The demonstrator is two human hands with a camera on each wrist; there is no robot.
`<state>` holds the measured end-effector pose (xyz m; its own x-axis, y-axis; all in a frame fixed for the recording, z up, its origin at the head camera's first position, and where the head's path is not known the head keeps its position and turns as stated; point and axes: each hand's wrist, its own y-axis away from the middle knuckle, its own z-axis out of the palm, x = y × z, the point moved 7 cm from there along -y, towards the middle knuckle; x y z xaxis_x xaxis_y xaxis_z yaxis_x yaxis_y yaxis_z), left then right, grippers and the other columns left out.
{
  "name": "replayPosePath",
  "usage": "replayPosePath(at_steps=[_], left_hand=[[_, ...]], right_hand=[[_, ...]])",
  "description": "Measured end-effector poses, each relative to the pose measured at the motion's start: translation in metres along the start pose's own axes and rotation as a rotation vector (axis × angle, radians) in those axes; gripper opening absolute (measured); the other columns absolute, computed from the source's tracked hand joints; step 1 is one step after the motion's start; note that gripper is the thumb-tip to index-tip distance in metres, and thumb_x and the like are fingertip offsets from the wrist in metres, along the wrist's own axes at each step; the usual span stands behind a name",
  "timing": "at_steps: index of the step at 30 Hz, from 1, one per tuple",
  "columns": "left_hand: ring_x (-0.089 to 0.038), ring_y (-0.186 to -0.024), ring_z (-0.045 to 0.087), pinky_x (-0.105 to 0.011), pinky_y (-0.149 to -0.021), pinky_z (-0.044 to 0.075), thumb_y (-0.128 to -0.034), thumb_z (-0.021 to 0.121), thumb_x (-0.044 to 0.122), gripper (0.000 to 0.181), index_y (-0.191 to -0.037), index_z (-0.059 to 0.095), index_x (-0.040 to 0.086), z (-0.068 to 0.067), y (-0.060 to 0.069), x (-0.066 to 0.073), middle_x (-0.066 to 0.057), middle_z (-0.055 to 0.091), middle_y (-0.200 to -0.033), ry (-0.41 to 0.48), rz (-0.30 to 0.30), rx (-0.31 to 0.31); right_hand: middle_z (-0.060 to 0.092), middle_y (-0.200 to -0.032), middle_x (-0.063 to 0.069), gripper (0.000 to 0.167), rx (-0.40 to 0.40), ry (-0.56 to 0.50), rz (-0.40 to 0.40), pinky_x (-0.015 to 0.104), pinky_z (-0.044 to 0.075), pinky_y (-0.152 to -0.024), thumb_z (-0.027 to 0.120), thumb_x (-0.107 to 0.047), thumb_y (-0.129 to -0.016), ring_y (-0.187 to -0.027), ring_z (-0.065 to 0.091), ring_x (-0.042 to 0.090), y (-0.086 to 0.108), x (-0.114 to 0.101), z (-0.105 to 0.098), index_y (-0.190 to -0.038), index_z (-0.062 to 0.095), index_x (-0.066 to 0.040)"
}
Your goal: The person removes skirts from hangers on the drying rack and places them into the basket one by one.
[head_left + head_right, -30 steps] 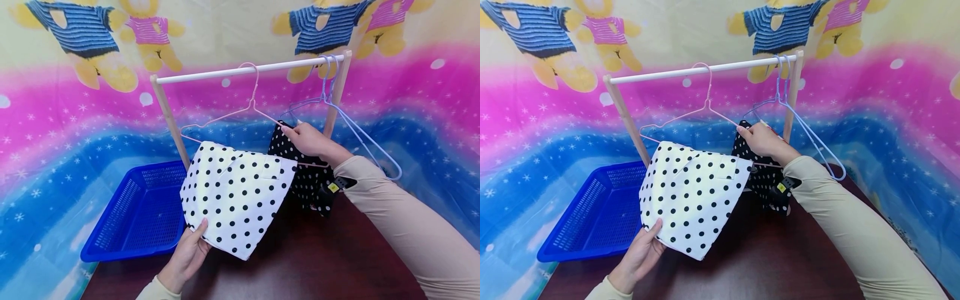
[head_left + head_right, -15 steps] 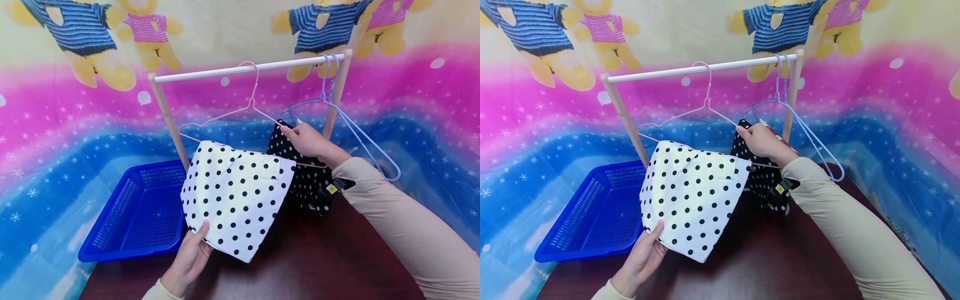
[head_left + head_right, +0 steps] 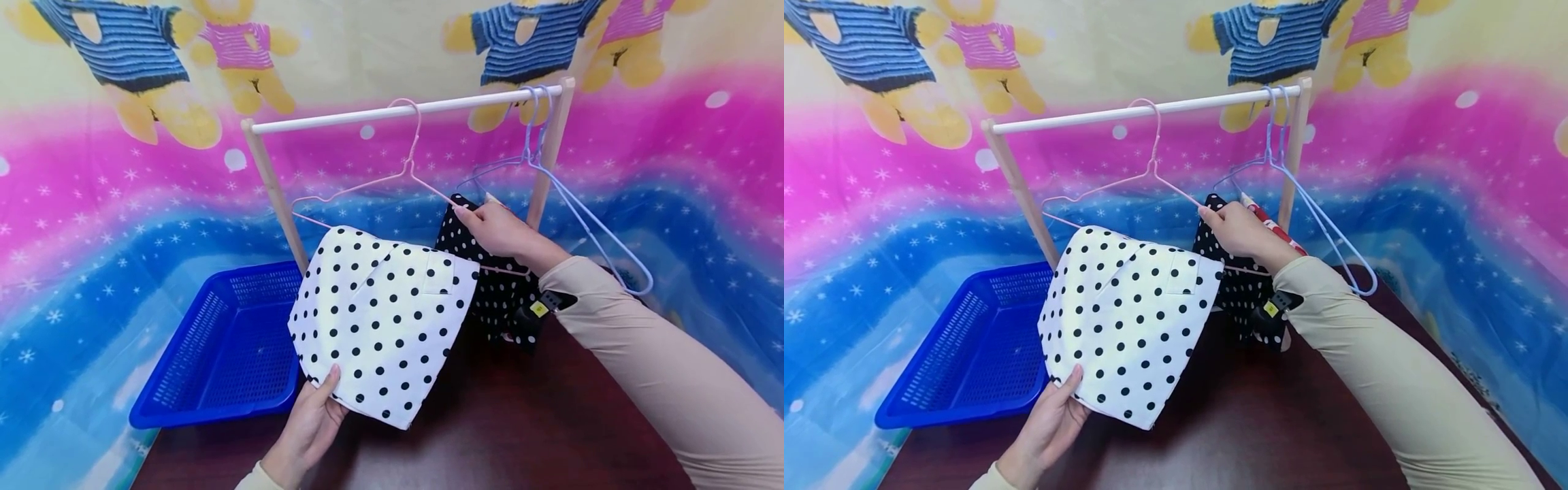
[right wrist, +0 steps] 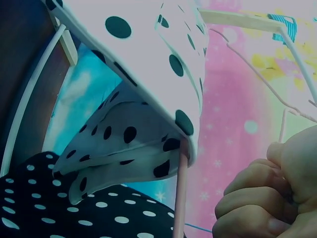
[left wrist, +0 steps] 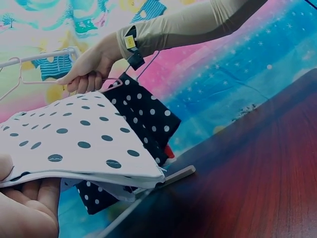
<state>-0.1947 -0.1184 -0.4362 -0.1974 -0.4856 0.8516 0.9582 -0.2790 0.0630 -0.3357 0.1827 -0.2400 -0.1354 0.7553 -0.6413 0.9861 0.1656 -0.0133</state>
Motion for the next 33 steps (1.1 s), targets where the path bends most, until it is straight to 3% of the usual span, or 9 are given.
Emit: replayPosePath(at_steps=[3,5,8,15,19,23,25,30,33], left_hand=[[-0.003,-0.111,0.07,-0.025,-0.095,0.057,-0.1101,0.04,0.027,0.019,-0.127,0.048,0.025,-0.001,0.0,0.003,0.013,0.073,-0.118,-0.019,-0.003,-0.003],[-0.003,-0.111,0.07,-0.025,-0.095,0.057,-0.1098,0.041,0.028,0.019,-0.128,0.047,0.025,-0.003,0.0,0.005,0.013,0.073,-0.119,-0.031,-0.006,0.005],[-0.003,-0.11,0.07,-0.025,-0.094,0.057,-0.1095,0.042,0.029,0.02,-0.128,0.047,0.025,-0.007,0.001,0.006,0.014,0.073,-0.118,-0.042,-0.013,0.024],[-0.002,-0.11,0.07,-0.024,-0.095,0.057,-0.1101,0.04,0.027,0.018,-0.127,0.047,0.026,-0.012,0.005,0.007,0.014,0.074,-0.117,-0.041,-0.014,0.026],[-0.002,-0.109,0.07,-0.025,-0.094,0.057,-0.1098,0.041,0.027,0.018,-0.127,0.047,0.025,-0.012,0.005,0.007,0.013,0.074,-0.117,-0.035,-0.013,0.031],[-0.003,-0.11,0.07,-0.025,-0.094,0.057,-0.1096,0.042,0.027,0.018,-0.127,0.047,0.025,-0.014,0.005,0.008,0.013,0.074,-0.117,-0.033,-0.012,0.036],[-0.003,-0.111,0.07,-0.025,-0.095,0.057,-0.1095,0.042,0.027,0.019,-0.128,0.046,0.026,-0.014,0.006,0.008,0.013,0.074,-0.118,-0.032,-0.01,0.033],[-0.003,-0.112,0.069,-0.026,-0.095,0.057,-0.1095,0.042,0.028,0.019,-0.128,0.047,0.026,-0.017,0.005,0.011,0.013,0.073,-0.119,-0.052,-0.004,0.031],[-0.003,-0.111,0.07,-0.025,-0.095,0.057,-0.1095,0.042,0.028,0.019,-0.128,0.047,0.025,-0.019,0.005,0.013,0.014,0.073,-0.119,-0.072,-0.002,0.035]], right_hand=[[0.041,-0.062,-0.001,0.06,0.01,-0.012,-0.003,0.024,0.025,-0.042,0.03,-0.053,-0.108,-0.042,0.025,0.008,0.0,0.001,-0.003,-0.061,0.037,-0.016],[0.051,-0.079,0.007,0.06,0.021,-0.009,-0.017,0.024,0.025,-0.042,0.03,-0.053,-0.108,-0.043,0.024,0.008,0.0,0.001,-0.005,-0.061,0.037,-0.015],[0.052,-0.105,0.017,0.061,0.026,-0.004,-0.029,0.024,0.025,-0.043,0.03,-0.053,-0.108,-0.044,0.024,0.008,0.001,0.002,-0.007,-0.061,0.037,-0.015],[0.053,-0.106,0.021,0.061,0.031,0.012,-0.044,0.024,0.025,-0.043,0.031,-0.053,-0.108,-0.044,0.023,0.008,0.004,0.0,-0.008,-0.061,0.037,-0.014],[0.053,-0.119,0.027,0.061,0.022,0.009,-0.04,0.024,0.025,-0.043,0.03,-0.052,-0.108,-0.043,0.024,0.008,0.004,-0.001,-0.007,-0.061,0.037,-0.014],[0.041,-0.146,0.033,0.062,0.01,-0.002,-0.029,0.025,0.026,-0.043,0.03,-0.052,-0.108,-0.043,0.025,0.009,0.003,0.0,-0.006,-0.061,0.037,-0.014],[0.022,-0.162,0.032,0.062,0.006,-0.006,-0.029,0.025,0.027,-0.043,0.03,-0.052,-0.108,-0.043,0.026,0.009,0.003,0.0,-0.006,-0.061,0.038,-0.013],[0.008,-0.167,0.028,0.062,0.002,-0.004,-0.033,0.025,0.027,-0.043,0.03,-0.05,-0.108,-0.043,0.026,0.009,0.002,0.0,-0.006,-0.062,0.039,-0.011],[0.022,-0.163,0.033,0.061,0.006,0.002,-0.033,0.025,0.026,-0.044,0.03,-0.05,-0.109,-0.043,0.025,0.009,0.002,0.0,-0.007,-0.061,0.038,-0.012]])
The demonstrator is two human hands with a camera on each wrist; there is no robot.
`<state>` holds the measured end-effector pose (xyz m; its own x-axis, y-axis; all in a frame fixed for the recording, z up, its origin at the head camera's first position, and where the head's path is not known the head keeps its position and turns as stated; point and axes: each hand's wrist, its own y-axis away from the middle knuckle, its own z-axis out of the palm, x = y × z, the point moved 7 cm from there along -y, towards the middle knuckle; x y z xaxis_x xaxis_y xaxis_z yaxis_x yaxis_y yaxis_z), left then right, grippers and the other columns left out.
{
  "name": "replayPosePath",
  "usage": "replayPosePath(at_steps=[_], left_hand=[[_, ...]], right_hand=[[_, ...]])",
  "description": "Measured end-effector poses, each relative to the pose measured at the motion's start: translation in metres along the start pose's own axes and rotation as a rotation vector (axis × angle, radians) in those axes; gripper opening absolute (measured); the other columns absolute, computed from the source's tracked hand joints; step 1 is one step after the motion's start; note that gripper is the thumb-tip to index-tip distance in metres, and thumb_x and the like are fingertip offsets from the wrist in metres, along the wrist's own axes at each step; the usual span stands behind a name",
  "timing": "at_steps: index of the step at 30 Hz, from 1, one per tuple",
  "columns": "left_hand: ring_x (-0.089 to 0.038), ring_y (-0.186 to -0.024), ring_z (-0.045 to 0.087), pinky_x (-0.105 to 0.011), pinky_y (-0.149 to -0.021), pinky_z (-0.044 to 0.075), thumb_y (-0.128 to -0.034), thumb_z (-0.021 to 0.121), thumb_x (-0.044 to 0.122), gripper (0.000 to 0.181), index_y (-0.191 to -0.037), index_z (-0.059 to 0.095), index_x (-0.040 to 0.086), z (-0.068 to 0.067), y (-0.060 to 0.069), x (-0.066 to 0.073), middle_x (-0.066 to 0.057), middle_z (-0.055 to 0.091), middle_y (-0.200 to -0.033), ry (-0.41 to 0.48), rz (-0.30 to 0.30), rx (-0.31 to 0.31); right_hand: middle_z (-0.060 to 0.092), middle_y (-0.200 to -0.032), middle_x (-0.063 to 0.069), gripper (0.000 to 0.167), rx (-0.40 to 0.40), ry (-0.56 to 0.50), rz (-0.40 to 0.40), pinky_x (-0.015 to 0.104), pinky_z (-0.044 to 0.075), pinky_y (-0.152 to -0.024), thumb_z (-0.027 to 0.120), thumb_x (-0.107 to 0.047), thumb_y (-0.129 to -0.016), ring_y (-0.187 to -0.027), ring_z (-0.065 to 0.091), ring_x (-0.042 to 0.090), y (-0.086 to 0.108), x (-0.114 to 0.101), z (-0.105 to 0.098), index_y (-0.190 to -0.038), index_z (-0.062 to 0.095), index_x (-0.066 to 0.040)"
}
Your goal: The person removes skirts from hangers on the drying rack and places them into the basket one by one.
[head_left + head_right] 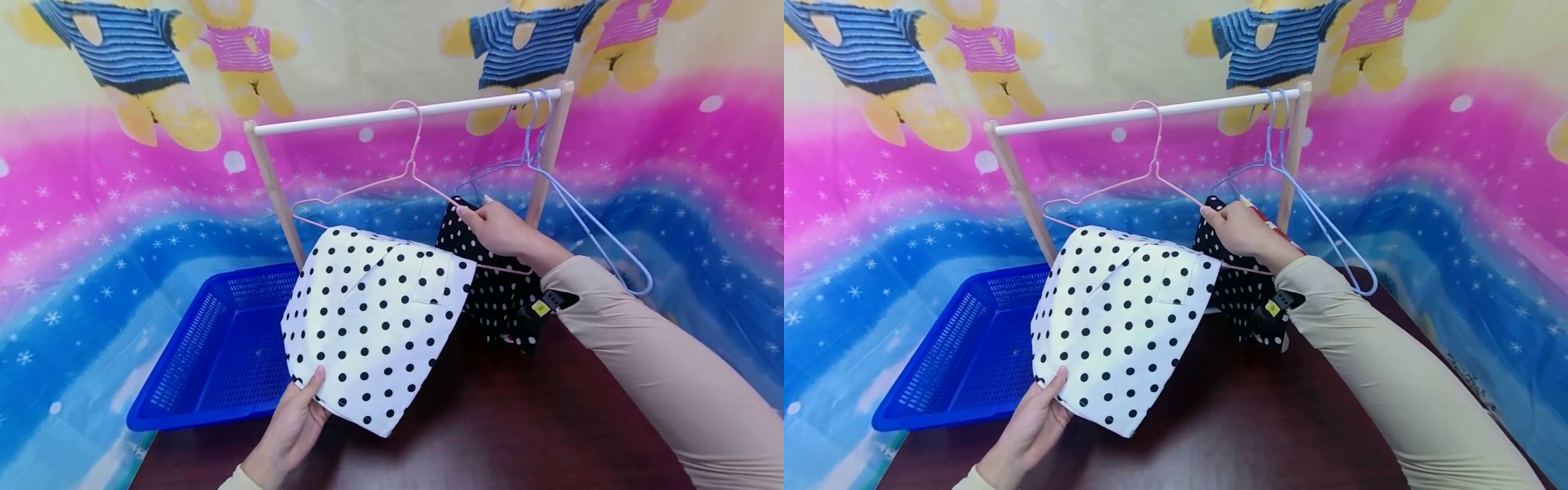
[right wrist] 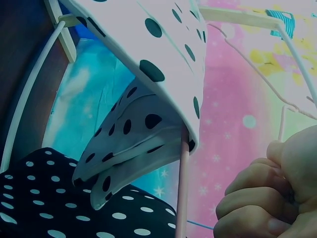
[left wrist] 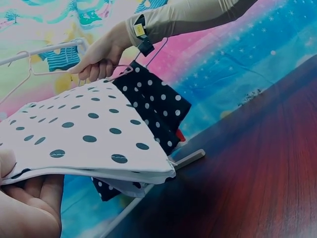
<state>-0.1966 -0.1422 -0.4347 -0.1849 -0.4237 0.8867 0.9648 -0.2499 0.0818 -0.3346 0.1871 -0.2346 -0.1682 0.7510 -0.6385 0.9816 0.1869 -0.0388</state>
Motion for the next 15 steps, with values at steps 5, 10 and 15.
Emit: replayPosePath(at_steps=[5,10,15], left_hand=[[-0.003,-0.108,0.071,-0.024,-0.093,0.057,-0.1095,0.042,0.029,0.019,-0.127,0.048,0.024,-0.006,0.001,0.004,0.013,0.074,-0.116,-0.031,-0.007,0.024],[-0.003,-0.106,0.071,-0.024,-0.091,0.057,-0.1093,0.043,0.029,0.018,-0.126,0.048,0.024,-0.011,0.001,0.007,0.013,0.075,-0.114,-0.052,-0.015,0.05],[-0.003,-0.106,0.071,-0.024,-0.091,0.058,-0.1094,0.042,0.03,0.02,-0.127,0.047,0.022,-0.013,-0.001,0.011,0.012,0.075,-0.114,-0.056,-0.002,0.042]], right_hand=[[0.06,-0.1,0.023,0.061,0.011,0.008,0.0,0.024,0.025,-0.043,0.03,-0.051,-0.108,-0.043,0.022,0.008,0.001,0.0,-0.001,-0.06,0.035,-0.014],[0.036,-0.059,-0.005,0.061,0.014,0.01,-0.001,0.024,0.024,-0.042,0.031,-0.051,-0.108,-0.042,0.02,0.008,0.001,0.0,-0.001,-0.058,0.034,-0.016],[0.036,-0.058,-0.006,0.061,0.02,0.013,0.004,0.024,0.024,-0.043,0.031,-0.052,-0.108,-0.043,0.021,0.008,0.001,0.0,-0.002,-0.059,0.034,-0.016]])
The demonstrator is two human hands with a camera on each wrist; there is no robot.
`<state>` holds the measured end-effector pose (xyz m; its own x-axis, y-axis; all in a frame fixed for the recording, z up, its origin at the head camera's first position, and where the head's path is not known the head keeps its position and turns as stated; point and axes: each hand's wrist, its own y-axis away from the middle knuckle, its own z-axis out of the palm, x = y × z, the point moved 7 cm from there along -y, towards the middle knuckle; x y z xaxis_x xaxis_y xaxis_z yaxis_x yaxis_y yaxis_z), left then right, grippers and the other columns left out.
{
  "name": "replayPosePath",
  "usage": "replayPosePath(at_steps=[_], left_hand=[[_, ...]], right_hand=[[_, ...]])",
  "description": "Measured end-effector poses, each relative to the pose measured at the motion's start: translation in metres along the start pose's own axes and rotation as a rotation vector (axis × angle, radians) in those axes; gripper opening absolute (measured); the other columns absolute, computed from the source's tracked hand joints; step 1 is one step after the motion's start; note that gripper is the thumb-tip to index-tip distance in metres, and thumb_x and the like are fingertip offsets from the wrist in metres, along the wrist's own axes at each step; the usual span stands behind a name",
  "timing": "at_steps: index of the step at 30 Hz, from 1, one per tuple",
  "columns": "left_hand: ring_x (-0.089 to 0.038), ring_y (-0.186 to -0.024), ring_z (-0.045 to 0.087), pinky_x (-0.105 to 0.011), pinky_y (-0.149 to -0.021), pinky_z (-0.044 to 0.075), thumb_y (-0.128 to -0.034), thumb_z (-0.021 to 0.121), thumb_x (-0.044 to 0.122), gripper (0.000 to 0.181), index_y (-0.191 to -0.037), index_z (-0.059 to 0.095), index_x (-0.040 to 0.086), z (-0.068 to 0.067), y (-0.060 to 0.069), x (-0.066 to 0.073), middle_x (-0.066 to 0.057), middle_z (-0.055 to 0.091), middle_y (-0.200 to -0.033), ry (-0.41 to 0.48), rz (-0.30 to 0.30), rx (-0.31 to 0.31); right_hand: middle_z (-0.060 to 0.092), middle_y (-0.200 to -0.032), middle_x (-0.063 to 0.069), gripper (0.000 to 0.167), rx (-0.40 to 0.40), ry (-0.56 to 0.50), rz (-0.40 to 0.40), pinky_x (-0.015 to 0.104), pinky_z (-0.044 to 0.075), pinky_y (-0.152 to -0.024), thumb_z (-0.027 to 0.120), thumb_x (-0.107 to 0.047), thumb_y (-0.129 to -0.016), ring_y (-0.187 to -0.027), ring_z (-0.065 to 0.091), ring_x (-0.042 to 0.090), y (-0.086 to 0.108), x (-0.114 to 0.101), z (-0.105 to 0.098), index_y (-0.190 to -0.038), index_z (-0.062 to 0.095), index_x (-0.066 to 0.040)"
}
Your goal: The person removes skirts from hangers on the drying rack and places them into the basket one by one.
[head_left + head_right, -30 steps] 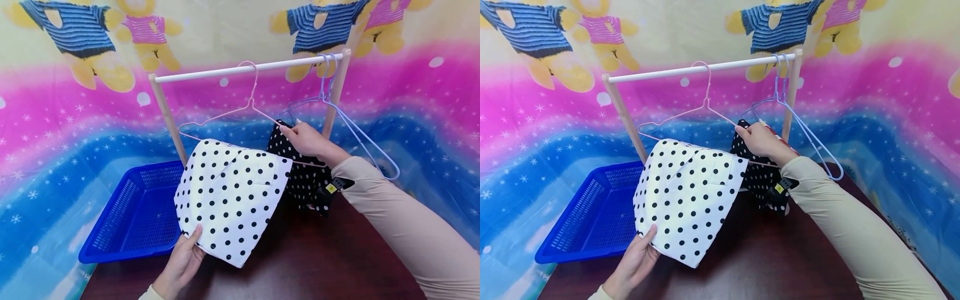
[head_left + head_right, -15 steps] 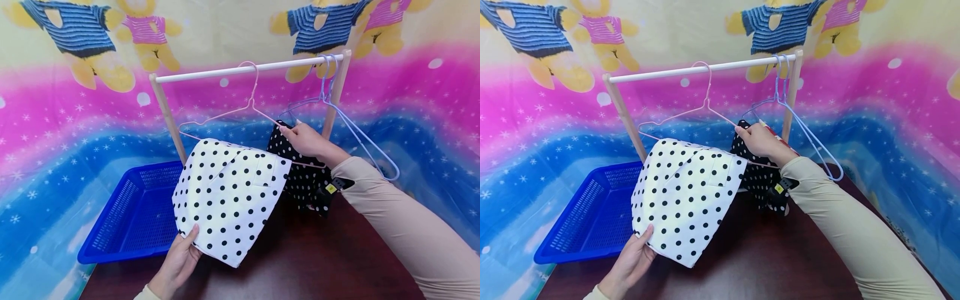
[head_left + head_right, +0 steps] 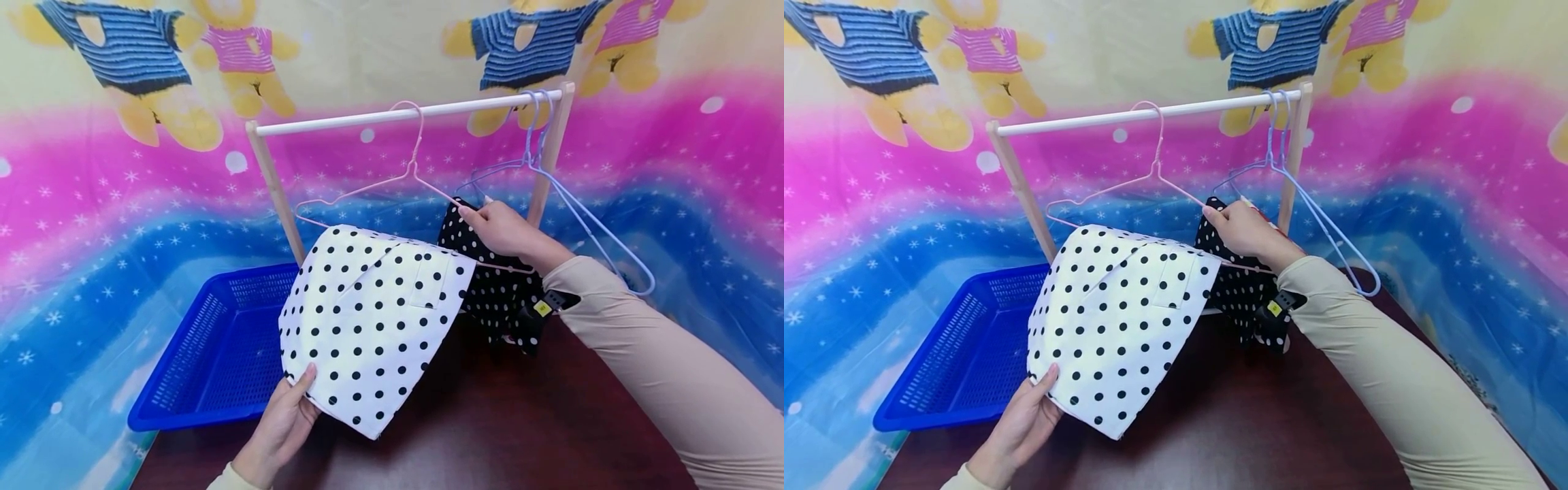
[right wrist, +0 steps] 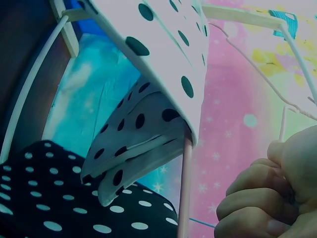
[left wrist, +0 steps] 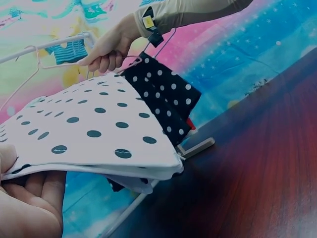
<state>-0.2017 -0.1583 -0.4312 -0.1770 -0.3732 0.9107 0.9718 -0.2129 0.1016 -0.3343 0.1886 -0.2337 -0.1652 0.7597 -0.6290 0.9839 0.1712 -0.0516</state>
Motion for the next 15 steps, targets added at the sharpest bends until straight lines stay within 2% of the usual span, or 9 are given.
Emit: replayPosePath(at_steps=[1,4,6,7,8,10,11,13,15], left_hand=[[-0.003,-0.106,0.071,-0.024,-0.09,0.058,-0.1095,0.042,0.03,0.02,-0.127,0.046,0.021,-0.001,0.0,0.001,0.012,0.075,-0.114,0.002,0.004,-0.002],[-0.003,-0.106,0.071,-0.024,-0.09,0.058,-0.1094,0.042,0.031,0.021,-0.128,0.046,0.021,-0.002,-0.001,0.002,0.012,0.075,-0.115,0.005,0.011,-0.001],[-0.003,-0.106,0.071,-0.024,-0.09,0.058,-0.1095,0.042,0.03,0.021,-0.127,0.046,0.021,-0.003,-0.001,0.003,0.012,0.075,-0.115,0.005,0.012,-0.001],[-0.002,-0.106,0.071,-0.024,-0.091,0.058,-0.1095,0.042,0.03,0.02,-0.127,0.047,0.021,-0.004,-0.002,0.003,0.013,0.074,-0.115,0.004,0.013,-0.001],[-0.002,-0.106,0.071,-0.024,-0.091,0.058,-0.1096,0.042,0.03,0.02,-0.127,0.048,0.021,-0.004,-0.002,0.004,0.012,0.074,-0.115,0.002,0.016,-0.003],[-0.002,-0.105,0.071,-0.024,-0.091,0.058,-0.1096,0.041,0.03,0.02,-0.126,0.049,0.021,-0.006,-0.002,0.006,0.012,0.075,-0.114,-0.001,0.024,-0.005],[-0.002,-0.105,0.071,-0.024,-0.09,0.058,-0.1098,0.041,0.03,0.02,-0.126,0.049,0.021,-0.007,-0.002,0.007,0.012,0.075,-0.114,0.0,0.029,-0.008],[-0.003,-0.105,0.072,-0.024,-0.089,0.058,-0.1097,0.041,0.03,0.02,-0.125,0.051,0.022,-0.009,-0.003,0.01,0.011,0.075,-0.114,-0.003,0.037,-0.009],[-0.003,-0.104,0.072,-0.024,-0.088,0.059,-0.1097,0.041,0.029,0.019,-0.124,0.052,0.022,-0.011,-0.003,0.013,0.011,0.075,-0.113,-0.003,0.047,-0.008]], right_hand=[[0.032,-0.054,-0.006,0.061,-0.001,0.002,0.007,0.024,0.024,-0.043,0.031,-0.053,-0.108,-0.043,0.02,0.008,0.0,0.001,0.0,-0.059,0.034,-0.016],[0.039,-0.058,-0.002,0.061,-0.004,0.001,0.012,0.024,0.024,-0.043,0.03,-0.053,-0.108,-0.043,0.02,0.008,-0.001,0.002,0.001,-0.059,0.033,-0.016],[0.051,-0.076,0.006,0.062,-0.006,0.001,0.004,0.024,0.024,-0.043,0.03,-0.054,-0.108,-0.043,0.02,0.008,-0.002,0.002,0.002,-0.059,0.034,-0.016],[0.052,-0.083,0.009,0.062,-0.004,0.001,0.0,0.024,0.024,-0.043,0.03,-0.053,-0.108,-0.043,0.021,0.008,-0.002,0.002,0.001,-0.059,0.034,-0.015],[0.052,-0.083,0.009,0.062,-0.004,0.003,-0.002,0.024,0.025,-0.043,0.03,-0.054,-0.108,-0.043,0.021,0.008,-0.002,0.002,0.001,-0.059,0.034,-0.015],[0.045,-0.066,0.001,0.062,-0.006,0.008,0.001,0.024,0.025,-0.043,0.03,-0.054,-0.107,-0.043,0.021,0.008,-0.002,0.002,0.001,-0.059,0.034,-0.016],[0.045,-0.066,0.001,0.062,-0.006,0.009,0.0,0.025,0.025,-0.043,0.03,-0.054,-0.107,-0.043,0.021,0.008,-0.002,0.002,0.001,-0.059,0.034,-0.016],[0.03,-0.054,-0.006,0.061,-0.006,0.016,0.007,0.025,0.025,-0.043,0.03,-0.054,-0.107,-0.043,0.021,0.008,-0.002,0.002,0.0,-0.059,0.034,-0.017],[0.025,-0.049,-0.008,0.061,-0.003,0.024,0.003,0.025,0.025,-0.043,0.031,-0.053,-0.108,-0.043,0.021,0.008,-0.002,0.002,-0.001,-0.059,0.034,-0.017]])
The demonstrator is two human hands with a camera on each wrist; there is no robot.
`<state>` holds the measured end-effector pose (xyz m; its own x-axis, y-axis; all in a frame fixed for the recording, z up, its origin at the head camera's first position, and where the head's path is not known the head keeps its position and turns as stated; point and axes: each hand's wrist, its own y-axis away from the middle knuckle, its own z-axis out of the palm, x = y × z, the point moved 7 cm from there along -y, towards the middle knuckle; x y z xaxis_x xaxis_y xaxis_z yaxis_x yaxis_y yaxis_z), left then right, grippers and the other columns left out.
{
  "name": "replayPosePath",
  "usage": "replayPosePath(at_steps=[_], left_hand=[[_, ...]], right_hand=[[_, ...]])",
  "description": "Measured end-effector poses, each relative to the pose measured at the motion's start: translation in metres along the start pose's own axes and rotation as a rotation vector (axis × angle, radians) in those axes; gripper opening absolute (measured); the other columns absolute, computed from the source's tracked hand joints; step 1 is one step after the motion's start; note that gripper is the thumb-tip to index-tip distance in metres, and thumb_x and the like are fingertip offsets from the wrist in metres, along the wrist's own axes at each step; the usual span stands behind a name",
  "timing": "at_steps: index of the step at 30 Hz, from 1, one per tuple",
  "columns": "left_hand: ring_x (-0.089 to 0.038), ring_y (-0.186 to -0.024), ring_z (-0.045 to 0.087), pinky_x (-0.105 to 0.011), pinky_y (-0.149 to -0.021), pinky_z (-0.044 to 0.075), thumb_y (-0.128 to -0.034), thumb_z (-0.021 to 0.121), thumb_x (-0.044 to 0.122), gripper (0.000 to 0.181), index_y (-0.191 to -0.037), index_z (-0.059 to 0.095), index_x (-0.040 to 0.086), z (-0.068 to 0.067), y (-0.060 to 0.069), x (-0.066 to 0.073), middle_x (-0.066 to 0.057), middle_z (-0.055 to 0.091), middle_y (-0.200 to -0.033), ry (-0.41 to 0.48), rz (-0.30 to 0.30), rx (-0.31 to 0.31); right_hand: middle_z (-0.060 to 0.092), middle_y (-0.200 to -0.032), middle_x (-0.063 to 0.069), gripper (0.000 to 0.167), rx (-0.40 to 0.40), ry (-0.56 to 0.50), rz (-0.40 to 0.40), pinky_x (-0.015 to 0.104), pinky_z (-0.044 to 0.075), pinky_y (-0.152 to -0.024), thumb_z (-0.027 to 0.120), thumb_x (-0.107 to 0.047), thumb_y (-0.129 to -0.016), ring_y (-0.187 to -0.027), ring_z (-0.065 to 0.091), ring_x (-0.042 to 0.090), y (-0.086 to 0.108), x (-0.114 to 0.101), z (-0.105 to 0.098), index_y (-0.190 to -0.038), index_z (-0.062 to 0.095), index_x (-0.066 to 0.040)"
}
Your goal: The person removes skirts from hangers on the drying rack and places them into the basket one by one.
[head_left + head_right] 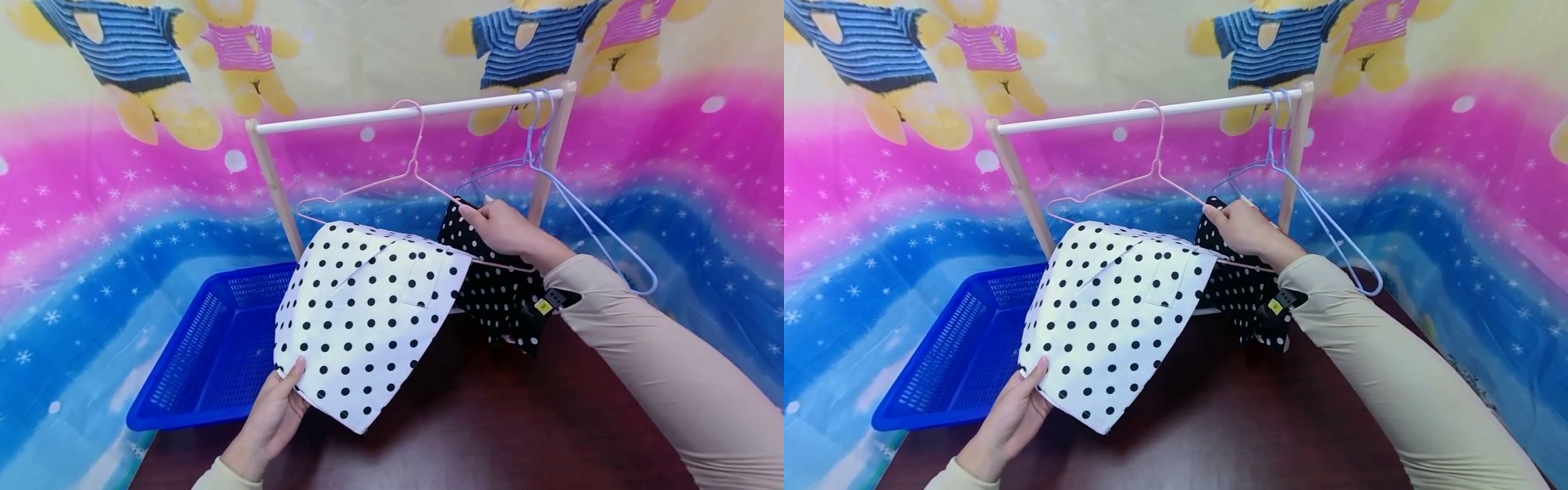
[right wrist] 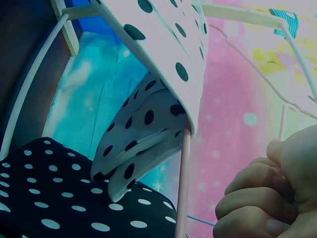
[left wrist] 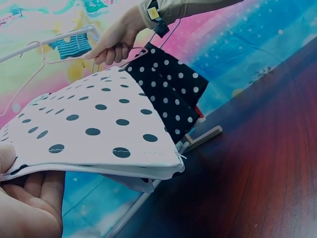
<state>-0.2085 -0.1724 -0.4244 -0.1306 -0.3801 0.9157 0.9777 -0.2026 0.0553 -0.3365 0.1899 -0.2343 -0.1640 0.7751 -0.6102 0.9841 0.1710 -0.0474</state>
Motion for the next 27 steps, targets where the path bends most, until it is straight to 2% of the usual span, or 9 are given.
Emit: replayPosePath(at_steps=[6,15,27], left_hand=[[-0.002,-0.103,0.072,-0.023,-0.088,0.058,-0.1099,0.04,0.028,0.02,-0.123,0.055,0.024,-0.0047,0.0018,0.0052,0.012,0.075,-0.113,0.01,0.017,-0.006],[-0.002,-0.104,0.072,-0.022,-0.088,0.058,-0.1106,0.038,0.026,0.022,-0.123,0.057,0.025,-0.0059,0.0035,0.006,0.012,0.075,-0.114,0.043,0.039,-0.034],[-0.002,-0.103,0.072,-0.023,-0.088,0.058,-0.1104,0.039,0.027,0.021,-0.123,0.056,0.024,-0.0088,0.0072,0.0062,0.011,0.075,-0.113,0.029,0.045,-0.02]], right_hand=[[0.025,-0.049,-0.008,0.062,0.012,0.016,-0.004,0.026,0.025,-0.043,0.031,-0.054,-0.107,-0.043,0.021,0.009,-0.0002,-0.0014,-0.0018,-0.059,0.034,-0.016],[0.025,-0.049,-0.008,0.062,-0.016,0.011,-0.01,0.027,0.026,-0.043,0.031,-0.056,-0.107,-0.042,0.022,0.009,0.0005,-0.0011,0.0001,-0.058,0.034,-0.018],[0.025,-0.049,-0.008,0.061,-0.02,-0.013,0.004,0.024,0.024,-0.043,0.029,-0.053,-0.108,-0.042,0.021,0.007,0.0023,-0.0026,0.0012,-0.059,0.033,-0.017]])
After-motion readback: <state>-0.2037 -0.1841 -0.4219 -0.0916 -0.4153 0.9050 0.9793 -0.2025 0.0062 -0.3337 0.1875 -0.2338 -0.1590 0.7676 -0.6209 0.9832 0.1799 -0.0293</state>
